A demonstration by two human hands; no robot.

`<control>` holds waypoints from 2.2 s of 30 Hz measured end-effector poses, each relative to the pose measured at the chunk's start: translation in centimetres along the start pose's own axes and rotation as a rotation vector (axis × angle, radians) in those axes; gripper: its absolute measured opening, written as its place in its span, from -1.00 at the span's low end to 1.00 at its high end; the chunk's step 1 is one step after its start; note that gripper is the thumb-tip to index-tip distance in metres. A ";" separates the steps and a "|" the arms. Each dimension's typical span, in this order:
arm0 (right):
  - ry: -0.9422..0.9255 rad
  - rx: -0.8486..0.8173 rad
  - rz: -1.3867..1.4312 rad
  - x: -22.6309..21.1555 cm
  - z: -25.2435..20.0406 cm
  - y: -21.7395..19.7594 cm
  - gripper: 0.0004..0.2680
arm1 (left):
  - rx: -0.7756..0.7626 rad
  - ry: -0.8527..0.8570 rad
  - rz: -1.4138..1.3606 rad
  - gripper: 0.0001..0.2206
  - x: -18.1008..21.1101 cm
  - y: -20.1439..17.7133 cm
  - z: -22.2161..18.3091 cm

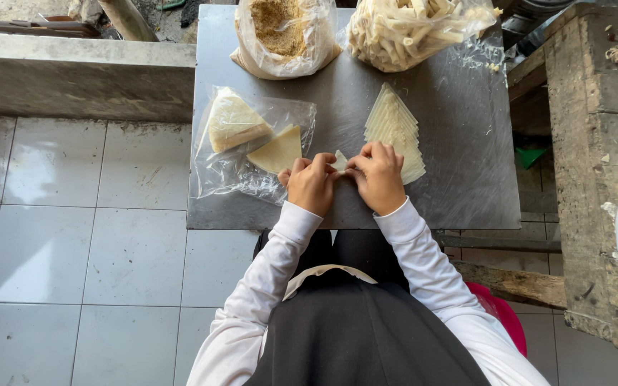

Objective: The person prepares multiple items by scooping a brown mixture from a bag onto dough wrappers and folding them into a triangle shape.

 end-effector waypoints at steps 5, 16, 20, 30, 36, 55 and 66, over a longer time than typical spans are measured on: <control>0.135 -0.005 0.074 1.1 0.6 0.5 -0.92 | 0.059 -0.095 -0.067 -0.70 -0.9 0.1 0.5; -0.001 0.028 -0.002 0.9 -0.7 0.8 -0.92 | 0.117 0.021 0.040 -0.69 -0.2 0.0 -0.7; 0.148 -0.010 0.018 1.9 -0.6 1.1 -0.89 | 0.034 -0.189 0.019 -0.59 -1.6 0.8 -0.9; 0.103 0.052 -0.252 1.9 4.2 5.5 -0.73 | 0.163 -0.130 0.357 -0.27 -3.8 3.8 3.7; 0.133 -0.011 -0.003 3.0 4.6 4.0 -0.88 | 0.281 -0.056 0.195 -0.37 -2.4 -0.8 3.9; -0.246 0.597 -0.143 2.8 19.3 -13.0 -0.88 | 0.495 -0.037 -0.194 -0.51 -6.0 -7.5 12.3; -0.080 0.283 0.156 -2.9 20.5 2.1 -0.67 | 0.266 -0.291 -0.118 -0.31 -12.5 -1.8 19.0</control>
Point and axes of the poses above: each hand's wrist, its own z-axis towards the middle knuckle, its own y-axis out of the palm, x = y × z, the point moved 9 cm from there along z, towards the middle knuckle, and after that the axes turned 13 degrees about x, right-handed, at the moved point
